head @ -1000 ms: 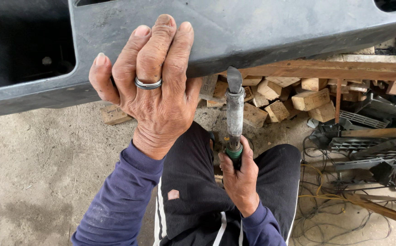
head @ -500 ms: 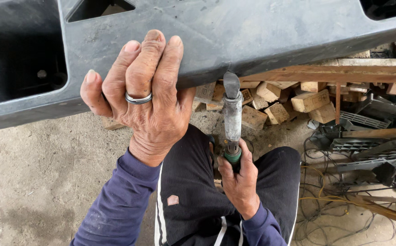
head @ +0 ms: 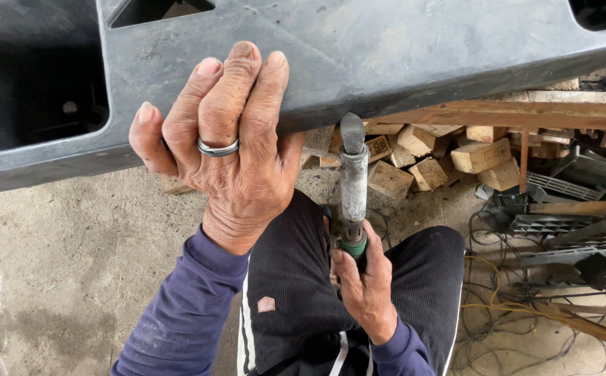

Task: The person uses a soldering iron to smooth the edge of a gray plastic pallet, then switches to a metal file to further refine the surface. The person holds the pallet steady with one hand while applying the tools with the other.

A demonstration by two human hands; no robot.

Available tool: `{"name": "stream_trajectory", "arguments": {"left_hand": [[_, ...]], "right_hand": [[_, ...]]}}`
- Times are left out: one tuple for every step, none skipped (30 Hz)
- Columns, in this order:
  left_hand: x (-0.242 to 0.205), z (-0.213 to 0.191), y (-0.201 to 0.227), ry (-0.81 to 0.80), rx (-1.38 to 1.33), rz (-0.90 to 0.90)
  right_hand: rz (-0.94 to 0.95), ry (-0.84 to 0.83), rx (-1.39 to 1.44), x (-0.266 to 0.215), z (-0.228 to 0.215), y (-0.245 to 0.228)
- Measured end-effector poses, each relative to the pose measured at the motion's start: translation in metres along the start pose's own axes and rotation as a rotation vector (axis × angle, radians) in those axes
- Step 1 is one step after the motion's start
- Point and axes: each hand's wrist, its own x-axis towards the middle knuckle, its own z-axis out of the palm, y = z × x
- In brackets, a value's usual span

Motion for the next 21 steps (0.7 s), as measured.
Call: {"name": "stream_trajectory", "arguments": {"left_hand": [[0.0, 0.0, 0.0, 0.0, 0.011, 0.002], [0.0, 0.0, 0.0, 0.0, 0.022, 0.003], [0.0, 0.0, 0.0, 0.001, 0.042, 0.004], [0.0, -0.001, 0.0, -0.003, 0.043, 0.005], [0.0, -0.001, 0.0, -0.007, 0.044, 0.007], [0.0, -0.003, 0.0, -0.017, 0.026, 0.009], [0.001, -0.002, 0.0, -0.017, 0.016, 0.011], [0.001, -0.003, 0.0, -0.021, 0.006, 0.011], [0.0, -0.002, -0.001, -0.016, 0.004, 0.011], [0.0, -0.002, -0.001, -0.013, 0.004, 0.011], [-0.001, -0.001, -0.001, -0.01, 0.005, 0.011], [-0.001, -0.001, -0.002, -0.01, 0.005, 0.013], [-0.002, -0.001, -0.002, -0.008, 0.005, 0.014], [-0.001, 0.0, -0.002, -0.003, 0.005, 0.017], [0.0, 0.001, -0.002, 0.005, 0.004, 0.019], [0.0, 0.0, -0.002, 0.004, 0.007, 0.02], [0.0, 0.0, -0.003, 0.002, 0.011, 0.021], [0.0, 0.0, -0.003, -0.006, 0.019, 0.023], [0.0, 0.0, -0.003, -0.008, 0.018, 0.021], [0.0, -0.001, -0.003, -0.012, 0.015, 0.019], [-0.001, -0.001, -0.002, -0.01, 0.004, 0.015]], "right_hand": [[0.001, -0.011, 0.007, -0.001, -0.002, 0.001], [0.027, -0.028, 0.034, -0.001, -0.004, 0.002], [0.054, -0.044, 0.061, -0.002, -0.006, 0.003], [0.079, -0.059, 0.088, -0.002, -0.008, 0.005], [0.041, -0.044, 0.051, -0.003, -0.011, 0.006], [0.002, -0.028, 0.014, -0.003, -0.013, 0.007], [-0.038, -0.011, -0.024, -0.003, -0.014, 0.009], [-0.054, 0.008, -0.011, -0.004, -0.015, 0.011], [-0.07, 0.028, 0.003, -0.005, -0.016, 0.012], [-0.086, 0.045, 0.017, -0.006, -0.017, 0.014], [-0.089, 0.048, 0.006, -0.006, -0.018, 0.015], [-0.092, 0.053, -0.004, -0.006, -0.018, 0.016], [-0.095, 0.057, -0.014, -0.005, -0.018, 0.017], [-0.09, 0.06, -0.037, -0.003, -0.018, 0.017], [-0.084, 0.063, -0.059, -0.001, -0.018, 0.018], [-0.076, 0.065, -0.08, 0.0, -0.018, 0.018], [-0.064, 0.064, -0.077, 0.001, -0.018, 0.018], [-0.052, 0.062, -0.073, 0.002, -0.017, 0.017], [-0.04, 0.06, -0.07, 0.003, -0.017, 0.018], [-0.038, 0.057, -0.067, 0.002, -0.016, 0.018], [-0.036, 0.053, -0.063, 0.002, -0.016, 0.018]]}}
